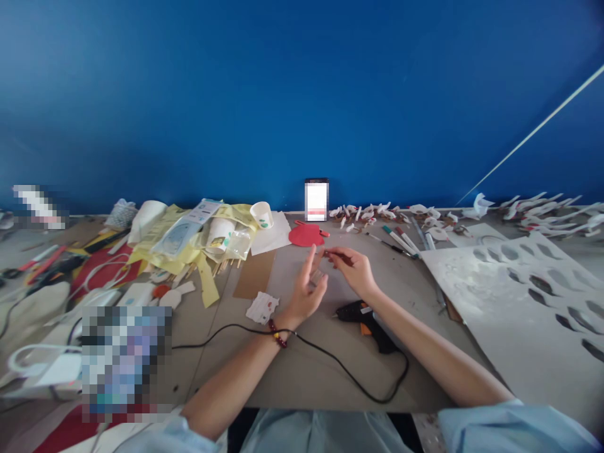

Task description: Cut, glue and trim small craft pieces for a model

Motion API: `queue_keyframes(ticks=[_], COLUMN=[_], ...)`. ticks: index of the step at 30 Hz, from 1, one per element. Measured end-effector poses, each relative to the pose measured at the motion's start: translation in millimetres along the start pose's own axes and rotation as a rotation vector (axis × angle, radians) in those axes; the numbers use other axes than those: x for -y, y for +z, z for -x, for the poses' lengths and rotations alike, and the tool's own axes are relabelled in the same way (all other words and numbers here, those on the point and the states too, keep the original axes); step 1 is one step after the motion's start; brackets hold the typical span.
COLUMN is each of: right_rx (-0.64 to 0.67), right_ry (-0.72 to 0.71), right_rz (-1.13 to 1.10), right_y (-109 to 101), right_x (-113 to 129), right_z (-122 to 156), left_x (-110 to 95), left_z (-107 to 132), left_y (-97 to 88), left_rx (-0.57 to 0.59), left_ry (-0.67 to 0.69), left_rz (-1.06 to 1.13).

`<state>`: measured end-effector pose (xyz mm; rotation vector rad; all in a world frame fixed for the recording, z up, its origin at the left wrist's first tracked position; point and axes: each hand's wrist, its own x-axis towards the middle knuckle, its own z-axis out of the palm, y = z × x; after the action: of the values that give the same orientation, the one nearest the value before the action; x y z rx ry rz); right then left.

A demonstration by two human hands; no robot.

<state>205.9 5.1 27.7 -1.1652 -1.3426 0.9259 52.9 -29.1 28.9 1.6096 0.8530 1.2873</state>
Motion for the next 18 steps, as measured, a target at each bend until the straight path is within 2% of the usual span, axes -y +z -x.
queue_keyframes(ticks=[4,9,18], right_rx=[-0.021,-0.039,-0.066], right_ry=[-0.119,-0.296,-0.411], right_rz=[0.167,0.398,0.448], right_y=[-3,-8,-6], right_x=[4,11,6], right_z=[-1,0,2], left_x=[5,7,10], left_z=[0,0,-3], left_y=[1.4,1.7,2.9], left_rx=[-0.066,-0.061,-0.078], left_ry=[-0.045,-0.113,-0.201], left_rz=[0.004,0.094,0.244])
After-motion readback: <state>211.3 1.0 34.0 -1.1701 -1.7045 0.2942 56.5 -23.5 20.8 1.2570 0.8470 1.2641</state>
